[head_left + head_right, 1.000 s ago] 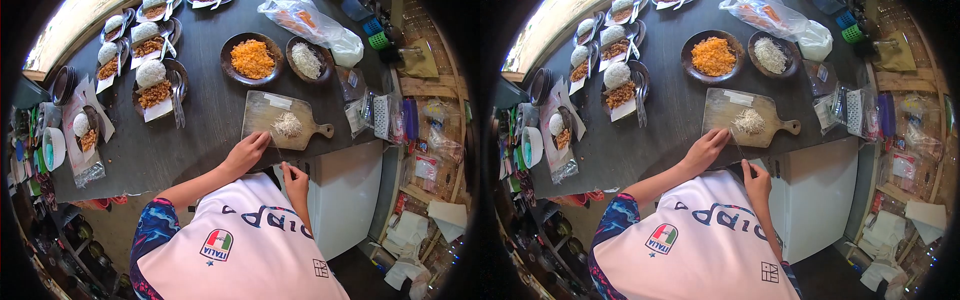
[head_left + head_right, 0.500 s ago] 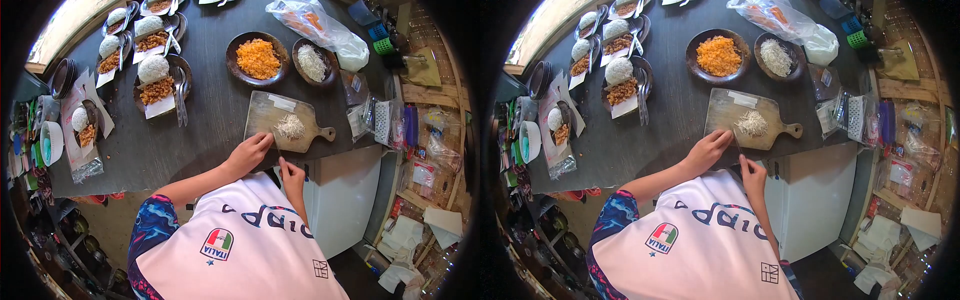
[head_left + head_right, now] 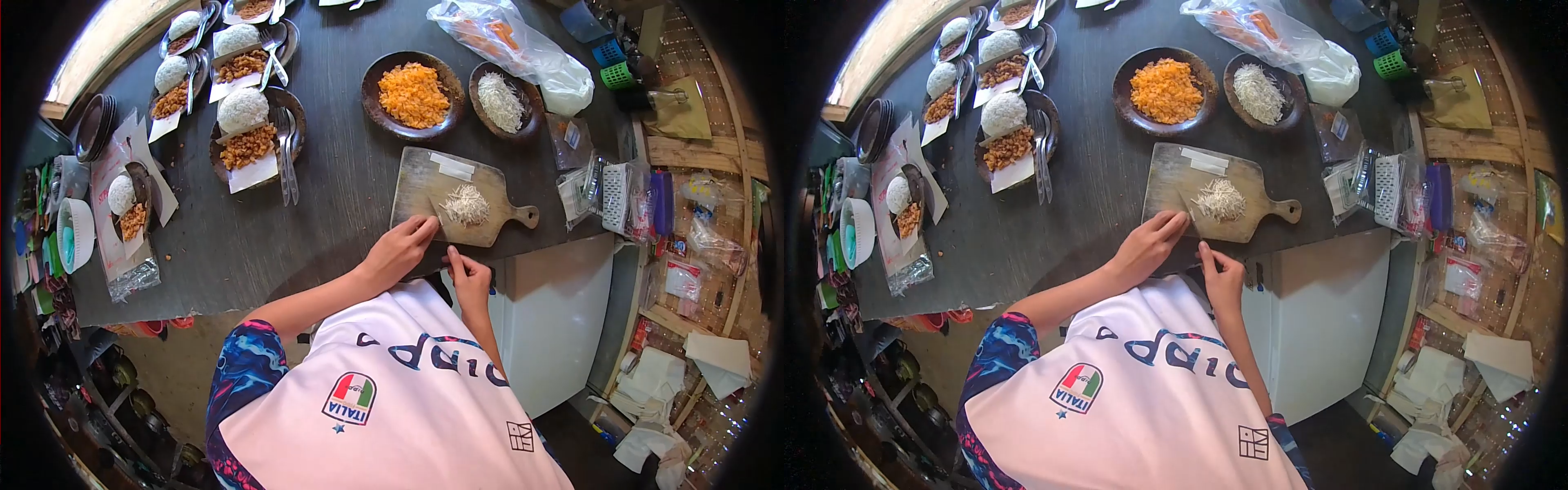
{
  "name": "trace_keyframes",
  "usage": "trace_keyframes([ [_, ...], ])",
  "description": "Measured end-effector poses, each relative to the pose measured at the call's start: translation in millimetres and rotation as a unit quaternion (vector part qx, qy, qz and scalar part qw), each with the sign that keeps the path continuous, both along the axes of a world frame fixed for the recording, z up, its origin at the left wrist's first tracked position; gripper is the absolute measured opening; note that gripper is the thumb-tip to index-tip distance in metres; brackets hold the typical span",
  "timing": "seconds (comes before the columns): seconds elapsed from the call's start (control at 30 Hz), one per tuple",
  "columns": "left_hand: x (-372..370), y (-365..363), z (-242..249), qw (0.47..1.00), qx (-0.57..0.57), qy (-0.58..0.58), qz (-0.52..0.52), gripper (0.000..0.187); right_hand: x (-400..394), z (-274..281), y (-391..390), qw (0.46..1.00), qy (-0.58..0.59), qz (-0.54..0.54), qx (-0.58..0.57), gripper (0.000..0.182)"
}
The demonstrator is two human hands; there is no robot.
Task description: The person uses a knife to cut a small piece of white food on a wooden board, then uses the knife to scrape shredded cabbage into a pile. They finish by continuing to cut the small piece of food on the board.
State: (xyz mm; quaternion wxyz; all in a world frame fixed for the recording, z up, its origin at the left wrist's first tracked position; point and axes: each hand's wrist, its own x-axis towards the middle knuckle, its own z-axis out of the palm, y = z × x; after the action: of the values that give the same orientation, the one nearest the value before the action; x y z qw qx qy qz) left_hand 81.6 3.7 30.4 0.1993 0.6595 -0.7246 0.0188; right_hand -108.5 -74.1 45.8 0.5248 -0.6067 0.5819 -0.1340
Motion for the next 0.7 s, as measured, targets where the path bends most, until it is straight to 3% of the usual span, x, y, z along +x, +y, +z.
trace_keyframes([
  [0.17, 0.7, 0.2, -0.2, 1.000, -0.009, -0.028, 0.003, 0.048, -19.0, 9.5, 7.4, 1.000, 0.024, 0.006, 0.016, 0.040],
  [0.27, -0.7, -0.3, -1.6, 1.000, -0.016, -0.016, 0.008, 0.048, -10.3, -14.0, -0.3, 0.999, 0.000, 0.021, -0.034, 0.040],
  [0.37, -0.1, -0.2, -0.9, 1.000, -0.015, -0.006, 0.008, 0.048, -2.2, 11.5, 1.6, 0.999, 0.032, 0.010, 0.012, 0.045],
  [0.47, -2.7, 2.1, -6.3, 1.000, 0.017, 0.011, 0.004, 0.059, -12.0, 5.1, 7.0, 0.999, 0.034, 0.009, 0.006, 0.043],
  [0.57, -2.7, 0.7, -2.0, 0.999, -0.021, -0.024, 0.017, 0.049, -7.2, -4.9, 6.6, 0.999, 0.011, 0.004, -0.033, 0.040],
  [0.7, -0.5, 0.4, -4.2, 1.000, -0.022, -0.017, 0.014, 0.050, -5.5, -6.2, 7.1, 0.999, 0.007, 0.003, -0.039, 0.041],
])
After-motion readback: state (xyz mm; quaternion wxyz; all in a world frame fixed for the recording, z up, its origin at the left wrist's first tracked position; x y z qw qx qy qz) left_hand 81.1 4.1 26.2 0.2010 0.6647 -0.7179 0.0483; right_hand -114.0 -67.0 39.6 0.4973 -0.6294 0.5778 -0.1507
